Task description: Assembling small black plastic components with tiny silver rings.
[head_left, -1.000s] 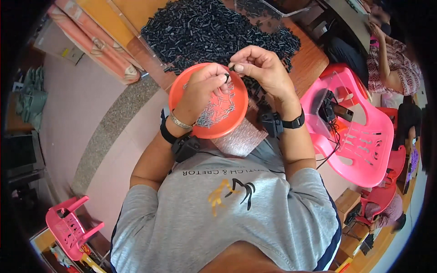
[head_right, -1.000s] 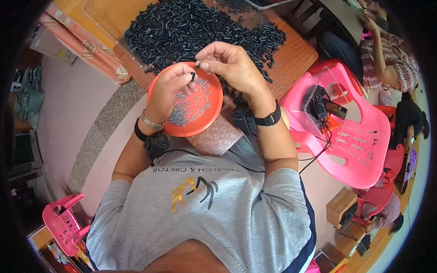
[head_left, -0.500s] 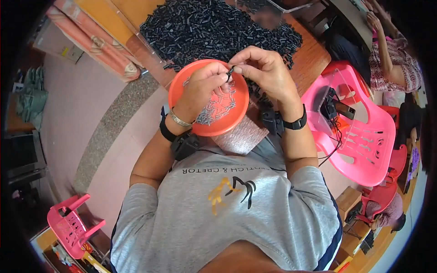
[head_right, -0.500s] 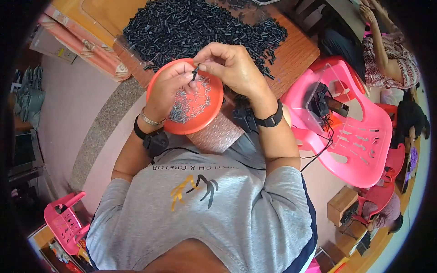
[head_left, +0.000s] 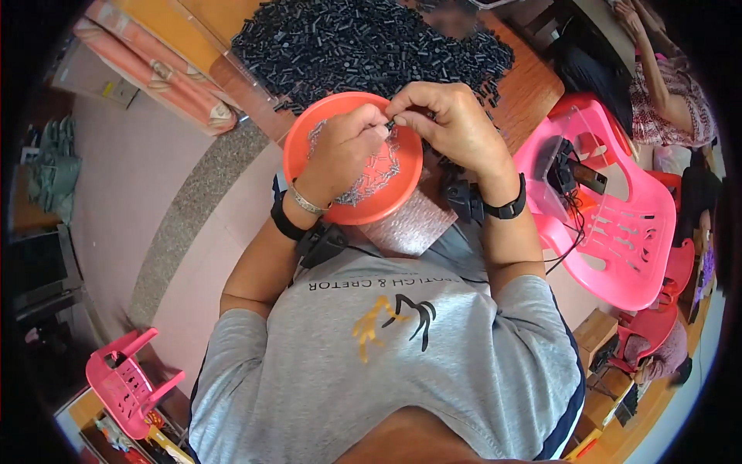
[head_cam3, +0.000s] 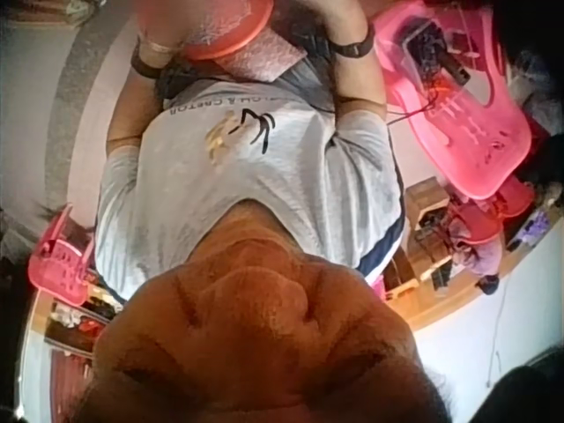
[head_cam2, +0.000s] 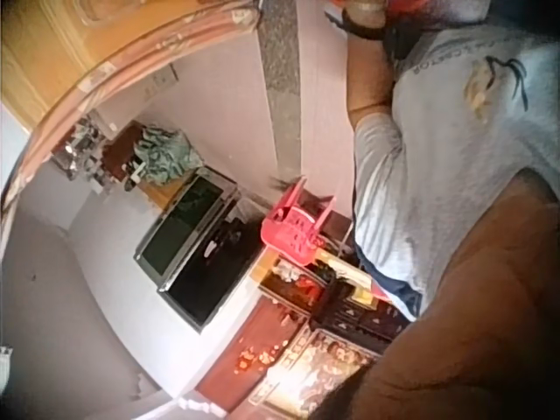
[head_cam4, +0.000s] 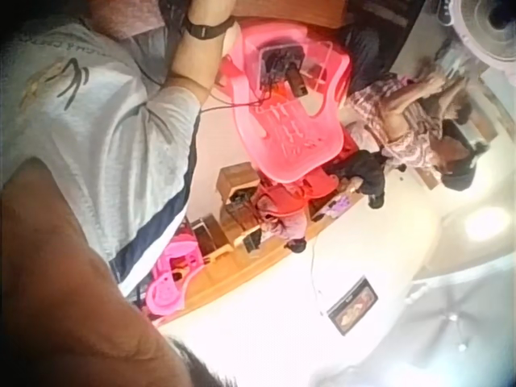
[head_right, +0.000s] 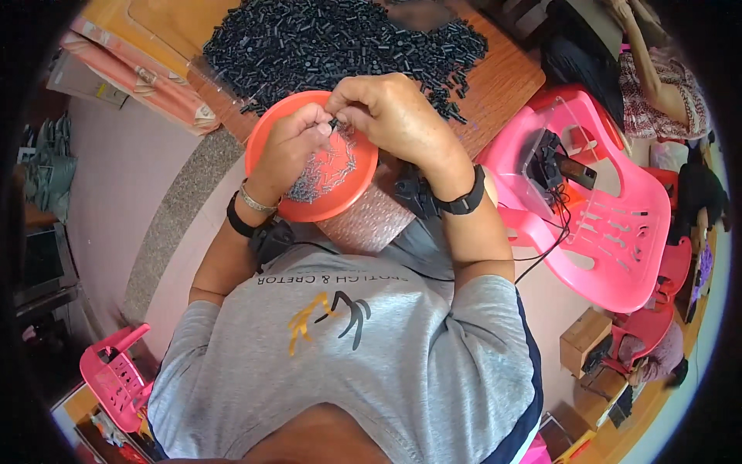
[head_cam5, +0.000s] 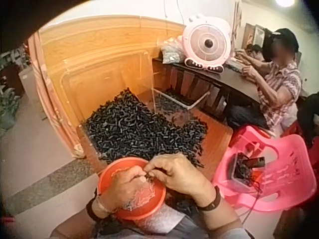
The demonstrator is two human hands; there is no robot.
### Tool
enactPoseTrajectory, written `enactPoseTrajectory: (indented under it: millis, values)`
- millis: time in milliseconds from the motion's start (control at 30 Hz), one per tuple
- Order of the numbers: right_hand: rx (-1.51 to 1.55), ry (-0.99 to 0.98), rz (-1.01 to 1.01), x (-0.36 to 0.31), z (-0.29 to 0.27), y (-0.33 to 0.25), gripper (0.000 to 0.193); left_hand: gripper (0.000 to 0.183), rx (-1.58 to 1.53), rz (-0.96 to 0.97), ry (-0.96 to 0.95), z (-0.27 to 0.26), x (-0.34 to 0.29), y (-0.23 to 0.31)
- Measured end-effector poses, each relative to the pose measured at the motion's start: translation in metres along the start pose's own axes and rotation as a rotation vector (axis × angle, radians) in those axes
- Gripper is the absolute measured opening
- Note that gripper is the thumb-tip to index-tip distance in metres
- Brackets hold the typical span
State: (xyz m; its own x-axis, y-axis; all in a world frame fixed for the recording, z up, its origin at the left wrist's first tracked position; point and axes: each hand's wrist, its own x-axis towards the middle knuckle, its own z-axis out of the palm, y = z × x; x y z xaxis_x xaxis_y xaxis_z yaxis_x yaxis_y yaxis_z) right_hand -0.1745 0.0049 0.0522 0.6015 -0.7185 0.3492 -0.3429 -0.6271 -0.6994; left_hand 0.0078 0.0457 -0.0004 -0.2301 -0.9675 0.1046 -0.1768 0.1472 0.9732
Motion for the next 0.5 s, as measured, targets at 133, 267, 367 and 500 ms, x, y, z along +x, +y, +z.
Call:
enactPoseTrajectory:
  millis: [133,267,367,500]
  values:
    - [-0.067,-0.002,-0.120,0.000,0.002,0.002,0.010,0.014,-0.009,0.030,0.001,0.003,-0.001,0.000]
    - [-0.095,-0.005,-0.169,0.000,0.003,-0.001,0.010,0.014,0.136,0.111,0.003,0.004,0.000,-0.002]
    - [-0.045,-0.061,-0.051,0.001,0.003,0.000,0.009,0.013,-0.011,0.119,0.026,0.006,0.001,-0.014]
    - [0.065,0.032,0.005,0.001,0.007,0.006,0.013,0.014,-0.206,-0.053,-0.010,0.001,0.001,0.003]
